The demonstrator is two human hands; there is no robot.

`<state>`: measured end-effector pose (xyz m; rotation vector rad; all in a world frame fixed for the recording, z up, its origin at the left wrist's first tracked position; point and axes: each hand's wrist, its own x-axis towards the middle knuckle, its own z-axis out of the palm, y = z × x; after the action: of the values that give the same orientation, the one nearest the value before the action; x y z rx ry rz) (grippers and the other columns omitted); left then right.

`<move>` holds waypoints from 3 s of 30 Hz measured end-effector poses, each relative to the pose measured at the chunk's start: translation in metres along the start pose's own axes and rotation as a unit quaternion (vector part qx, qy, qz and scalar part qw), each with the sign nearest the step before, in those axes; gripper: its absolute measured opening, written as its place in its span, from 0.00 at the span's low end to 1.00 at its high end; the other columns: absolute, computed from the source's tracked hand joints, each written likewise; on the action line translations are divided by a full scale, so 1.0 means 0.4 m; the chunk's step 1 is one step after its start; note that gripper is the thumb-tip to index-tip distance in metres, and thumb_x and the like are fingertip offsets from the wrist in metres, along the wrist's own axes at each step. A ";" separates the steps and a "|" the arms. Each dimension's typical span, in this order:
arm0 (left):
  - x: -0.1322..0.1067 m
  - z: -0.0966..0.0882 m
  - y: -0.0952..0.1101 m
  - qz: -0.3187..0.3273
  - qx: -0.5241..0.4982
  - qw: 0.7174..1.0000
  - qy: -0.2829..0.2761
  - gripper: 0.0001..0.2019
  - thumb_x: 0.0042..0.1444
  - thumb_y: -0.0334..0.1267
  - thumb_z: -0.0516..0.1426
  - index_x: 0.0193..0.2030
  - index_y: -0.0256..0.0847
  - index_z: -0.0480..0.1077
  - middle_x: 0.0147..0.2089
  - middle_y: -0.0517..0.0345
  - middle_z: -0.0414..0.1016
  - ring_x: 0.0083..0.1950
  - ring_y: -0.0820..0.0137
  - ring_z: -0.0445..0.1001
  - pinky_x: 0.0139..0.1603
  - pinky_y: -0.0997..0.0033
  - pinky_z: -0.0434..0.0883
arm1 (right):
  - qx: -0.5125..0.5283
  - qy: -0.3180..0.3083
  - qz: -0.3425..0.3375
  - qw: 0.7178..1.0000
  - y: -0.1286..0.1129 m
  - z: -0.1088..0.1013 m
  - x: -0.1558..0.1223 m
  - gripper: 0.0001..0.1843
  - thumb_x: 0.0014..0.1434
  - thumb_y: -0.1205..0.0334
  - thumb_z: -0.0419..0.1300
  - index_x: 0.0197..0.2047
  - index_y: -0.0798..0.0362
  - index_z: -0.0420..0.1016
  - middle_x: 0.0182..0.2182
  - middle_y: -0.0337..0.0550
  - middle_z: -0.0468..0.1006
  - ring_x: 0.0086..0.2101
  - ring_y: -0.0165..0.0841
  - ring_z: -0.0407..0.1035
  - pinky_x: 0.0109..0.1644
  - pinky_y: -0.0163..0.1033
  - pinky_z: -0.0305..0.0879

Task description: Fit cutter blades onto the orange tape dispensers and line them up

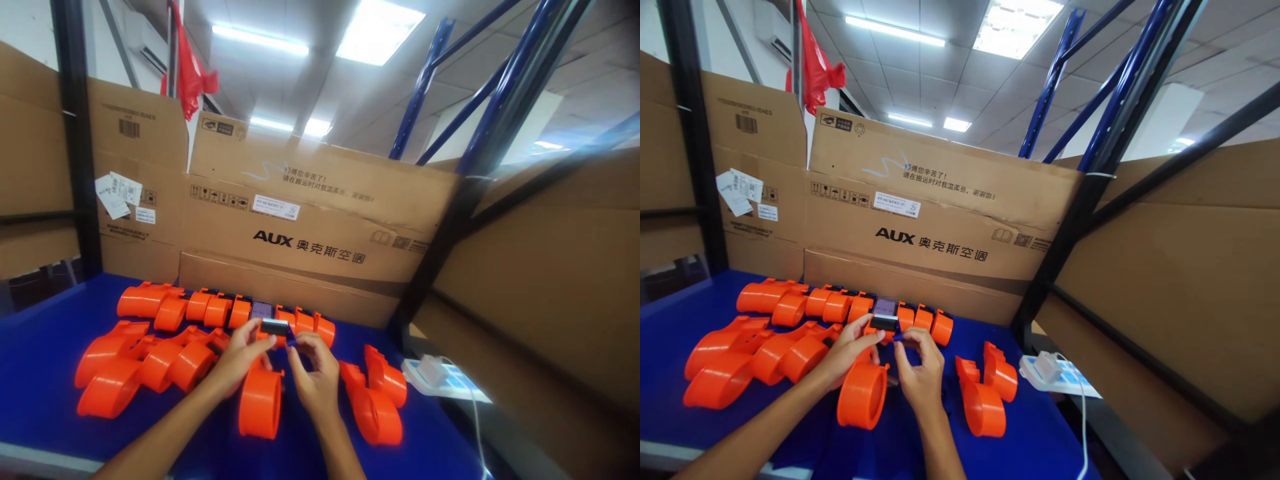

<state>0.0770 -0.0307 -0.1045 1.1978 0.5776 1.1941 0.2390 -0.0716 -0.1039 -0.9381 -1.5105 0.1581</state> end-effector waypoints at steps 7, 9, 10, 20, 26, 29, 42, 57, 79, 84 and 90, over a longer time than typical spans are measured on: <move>-0.002 0.004 0.006 0.004 -0.004 1.000 0.002 0.24 0.48 0.48 0.67 0.48 0.39 0.70 0.34 0.58 0.77 0.20 0.75 0.73 0.24 0.75 0.69 | -0.067 0.004 -0.060 0.996 -0.020 -0.005 0.004 0.04 0.60 0.65 0.61 0.40 0.51 0.75 0.33 0.43 0.79 0.31 0.34 0.74 0.36 0.40 0.74; -0.003 0.005 0.010 0.000 -0.009 1.000 0.012 0.25 0.47 0.48 0.67 0.49 0.39 0.70 0.36 0.57 0.78 0.21 0.74 0.73 0.24 0.75 0.68 | -0.078 -0.002 -0.070 0.994 -0.023 -0.005 0.001 0.06 0.60 0.64 0.62 0.43 0.51 0.75 0.32 0.43 0.80 0.30 0.35 0.75 0.36 0.41 0.74; -0.003 0.005 0.012 0.000 -0.012 1.000 0.018 0.26 0.47 0.48 0.68 0.49 0.39 0.70 0.37 0.56 0.78 0.21 0.75 0.73 0.23 0.75 0.68 | -0.083 -0.007 -0.075 0.994 -0.024 -0.005 -0.001 0.08 0.60 0.64 0.62 0.44 0.51 0.75 0.33 0.44 0.80 0.30 0.36 0.75 0.36 0.41 0.74; -0.004 0.008 0.012 0.015 -0.010 0.999 0.031 0.27 0.47 0.49 0.67 0.50 0.37 0.69 0.31 0.59 0.76 0.20 0.73 0.72 0.24 0.73 0.69 | -0.083 0.017 -0.116 0.990 -0.018 0.003 -0.002 0.07 0.61 0.66 0.62 0.43 0.50 0.79 0.35 0.47 0.82 0.31 0.36 0.77 0.34 0.41 0.76; -0.004 0.009 0.015 0.018 -0.013 0.999 0.027 0.25 0.47 0.49 0.67 0.49 0.38 0.70 0.34 0.57 0.78 0.20 0.74 0.72 0.25 0.74 0.70 | -0.090 0.020 -0.132 0.987 -0.019 -0.002 0.002 0.10 0.62 0.67 0.61 0.45 0.49 0.79 0.37 0.47 0.83 0.35 0.39 0.79 0.38 0.44 0.78; -0.003 0.008 0.012 0.015 -0.017 0.999 0.029 0.25 0.47 0.48 0.67 0.49 0.38 0.70 0.34 0.57 0.77 0.20 0.74 0.72 0.24 0.75 0.69 | -0.089 0.017 -0.132 0.987 -0.019 -0.002 0.002 0.10 0.62 0.68 0.61 0.46 0.49 0.79 0.37 0.47 0.83 0.36 0.39 0.78 0.40 0.45 0.78; -0.004 0.010 0.021 -0.027 -0.096 0.995 0.003 0.25 0.47 0.45 0.68 0.51 0.38 0.69 0.33 0.55 0.79 0.21 0.72 0.74 0.27 0.70 0.74 | -0.028 0.020 -0.030 0.999 -0.028 -0.001 -0.006 0.16 0.64 0.61 0.59 0.55 0.49 0.76 0.43 0.49 0.83 0.39 0.40 0.79 0.43 0.45 0.76; -0.042 0.028 0.030 -0.088 -0.104 0.970 -0.202 0.37 0.49 0.35 0.68 0.66 0.41 0.63 0.55 0.40 0.76 0.43 0.55 0.82 0.46 0.58 0.77 | 0.311 -0.053 0.201 0.928 -0.030 0.005 0.007 0.21 0.58 0.44 0.63 0.48 0.46 0.67 0.33 0.40 0.77 0.31 0.34 0.72 0.35 0.37 0.68; -0.012 -0.016 0.051 -0.100 -0.247 0.963 -0.031 0.25 0.59 0.49 0.57 0.55 0.30 0.72 0.43 0.38 0.82 0.39 0.57 0.82 0.34 0.66 0.76 | -0.256 -0.251 0.177 0.917 0.015 -0.042 0.014 0.10 0.57 0.59 0.58 0.25 0.51 0.67 0.21 0.37 0.71 0.24 0.30 0.63 0.27 0.34 0.48; -0.005 -0.032 0.055 -0.096 -0.253 0.963 -0.016 0.25 0.59 0.50 0.57 0.54 0.31 0.73 0.43 0.40 0.82 0.33 0.62 0.81 0.28 0.71 0.73 | -0.357 -0.379 0.156 0.839 -0.006 -0.049 0.003 0.07 0.51 0.58 0.64 0.25 0.51 0.73 0.25 0.41 0.76 0.28 0.34 0.68 0.28 0.34 0.45; -0.006 -0.037 0.045 -0.082 -0.246 0.965 -0.045 0.27 0.56 0.55 0.59 0.51 0.31 0.75 0.40 0.42 0.83 0.32 0.62 0.81 0.28 0.71 0.73 | -0.347 -0.410 0.142 0.832 -0.003 -0.050 -0.005 0.04 0.47 0.62 0.64 0.29 0.49 0.73 0.26 0.39 0.77 0.29 0.33 0.67 0.28 0.35 0.44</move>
<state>0.0566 -0.0286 -0.0933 0.7595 0.2788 1.0549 0.2559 -0.0821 -0.1007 -1.8425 -2.2787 0.2542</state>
